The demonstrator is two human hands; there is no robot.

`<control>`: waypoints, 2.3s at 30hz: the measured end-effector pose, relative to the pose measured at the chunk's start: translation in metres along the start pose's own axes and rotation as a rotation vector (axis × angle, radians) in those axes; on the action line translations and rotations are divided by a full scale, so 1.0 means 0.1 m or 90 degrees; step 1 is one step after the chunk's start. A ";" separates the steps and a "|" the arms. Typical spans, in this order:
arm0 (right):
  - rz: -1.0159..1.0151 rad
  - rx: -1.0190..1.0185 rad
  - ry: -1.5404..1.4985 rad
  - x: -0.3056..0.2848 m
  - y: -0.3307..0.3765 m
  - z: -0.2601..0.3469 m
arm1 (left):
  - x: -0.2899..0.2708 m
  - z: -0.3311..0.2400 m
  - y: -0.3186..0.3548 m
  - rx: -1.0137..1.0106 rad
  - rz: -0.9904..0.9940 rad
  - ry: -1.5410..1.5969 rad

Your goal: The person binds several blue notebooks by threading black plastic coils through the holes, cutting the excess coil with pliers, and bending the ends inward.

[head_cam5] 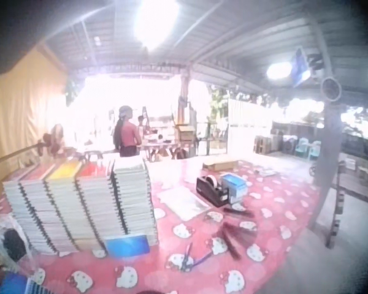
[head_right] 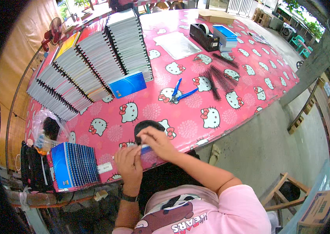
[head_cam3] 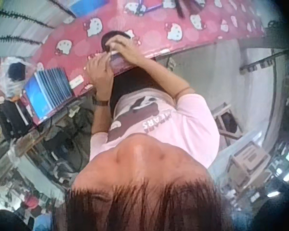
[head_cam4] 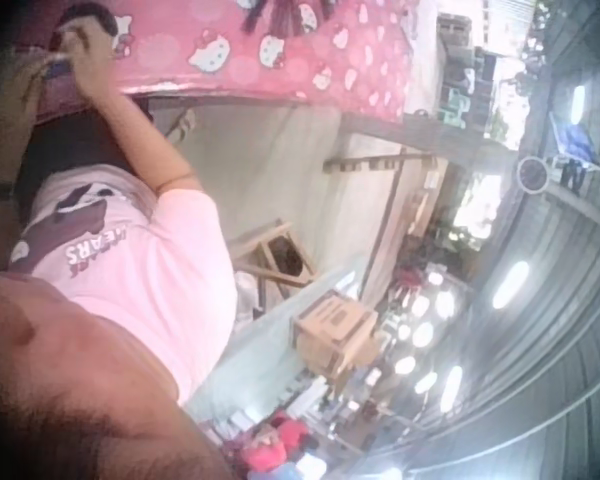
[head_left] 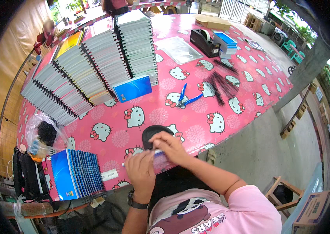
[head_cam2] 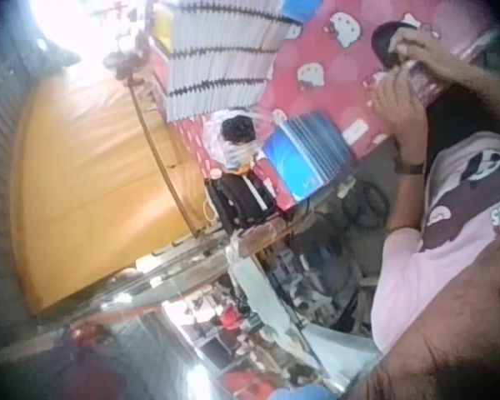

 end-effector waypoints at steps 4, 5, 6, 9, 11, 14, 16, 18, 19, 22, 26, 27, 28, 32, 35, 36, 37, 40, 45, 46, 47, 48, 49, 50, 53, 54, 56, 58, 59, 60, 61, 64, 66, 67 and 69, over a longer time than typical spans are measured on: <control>-0.294 0.061 0.269 -1.35 -0.36 0.08 | -0.06 0.03 -0.04 0.000 -0.059 0.056; -0.420 -0.089 0.497 -1.83 -0.39 0.28 | -0.06 0.00 -0.04 0.002 -0.058 0.058; -0.472 -0.014 0.489 -2.35 -0.45 0.08 | -0.04 -0.03 -0.06 0.014 -0.048 0.055; -0.461 0.045 0.750 -2.85 -0.54 -0.14 | -0.05 -0.04 -0.06 0.032 -0.047 0.039; -0.370 0.070 0.927 -2.79 -0.62 -0.28 | -0.06 -0.05 -0.06 0.038 -0.053 0.028; -0.325 0.096 0.927 -2.71 -0.67 -0.31 | -0.06 -0.03 -0.03 0.029 -0.059 0.049; -0.357 0.043 0.896 -2.85 -0.67 -0.27 | -0.06 -0.07 -0.05 0.053 -0.072 0.057; -0.450 -0.079 0.822 -2.90 -0.64 -0.08 | -0.07 -0.06 -0.06 0.045 -0.054 0.064; -0.506 -0.142 0.832 -2.94 -0.59 0.07 | -0.05 -0.06 -0.07 0.042 -0.036 0.080; -0.515 -0.080 0.589 -3.06 -0.53 0.17 | -0.06 -0.01 -0.07 0.021 -0.028 0.087; -0.152 0.098 0.172 -2.40 -0.37 0.20 | -0.06 0.00 -0.08 0.015 -0.027 0.105; -0.093 0.033 0.287 -2.01 -0.29 0.34 | -0.06 0.01 -0.09 0.013 -0.020 0.111; 0.020 0.017 0.250 -1.58 -0.16 0.28 | -0.04 0.02 -0.08 0.012 -0.009 0.122; 0.135 -0.094 0.312 -0.63 0.20 0.43 | -0.08 0.06 -0.11 -0.003 0.009 0.139; 0.170 -0.133 0.379 -0.51 0.24 0.49 | -0.10 0.08 -0.10 -0.010 0.022 0.140; 0.169 -0.133 0.379 -0.51 0.25 0.49 | -0.10 0.07 -0.11 -0.010 0.021 0.144; 0.140 -0.148 0.377 -0.53 0.25 0.50 | -0.10 0.07 -0.11 -0.010 0.021 0.148; 0.099 -0.158 0.377 -0.55 0.22 0.55 | -0.10 0.07 -0.10 -0.011 0.019 0.148; 0.090 -0.167 0.392 -0.53 0.17 0.54 | -0.10 0.06 -0.09 -0.016 0.016 0.144; 0.124 -0.185 0.358 -0.49 0.18 0.52 | -0.10 0.06 -0.09 -0.021 0.014 0.146; 0.157 -0.202 0.324 -0.45 0.19 0.52 | -0.11 0.06 -0.10 -0.021 0.013 0.146; 0.159 -0.203 0.324 -0.46 0.19 0.52 | -0.12 0.06 -0.10 -0.021 0.011 0.145; 0.201 -0.184 0.347 -0.42 0.19 0.47 | -0.12 0.06 -0.10 -0.021 0.009 0.144; 0.243 -0.165 0.370 -0.38 0.20 0.43 | -0.13 0.07 -0.09 -0.021 0.007 0.143; 0.326 0.072 0.325 -0.32 0.24 0.21 | -0.12 0.07 -0.07 -0.017 0.018 0.144; 0.325 0.073 0.326 -0.32 0.24 0.23 | -0.11 0.07 -0.09 -0.047 0.027 0.121; 0.208 -0.202 0.418 -0.35 0.20 0.63 | -0.06 0.00 -0.13 -0.078 0.034 0.098; 0.264 -0.131 0.396 -0.28 0.23 0.56 | -0.04 -0.12 -0.16 -0.078 0.006 0.086; 0.316 -0.057 0.373 -0.23 0.25 0.46 | 0.03 -0.12 -0.12 -0.074 0.038 0.081; 0.316 -0.062 0.376 -0.23 0.23 0.47 | 0.03 -0.10 -0.10 -0.071 0.033 0.079; 0.323 -0.102 0.395 -0.22 0.20 0.49 | 0.11 -0.08 -0.07 -0.079 0.087 0.047; 0.324 -0.048 0.393 -0.27 -0.02 0.37 | 0.21 -0.04 0.00 -0.079 0.146 0.003; 0.216 -0.316 0.466 -0.27 -0.22 0.56 | 0.22 -0.11 -0.03 -0.057 0.151 -0.010; 0.253 -0.371 0.386 -0.14 -0.29 0.56 | 0.17 -0.17 -0.08 -0.043 0.120 0.032; 0.362 -0.443 0.511 0.20 -0.29 0.40 | 0.11 -0.16 -0.09 -0.014 0.107 0.079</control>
Point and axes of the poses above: each hand's wrist, its own y-axis away from the middle knuckle, its own x-axis out of the palm, z = x × y, the point moved 9 cm from there along -y, towards the middle knuckle, and after that the axes turned 14 degrees about y, right-handed, at the moved point
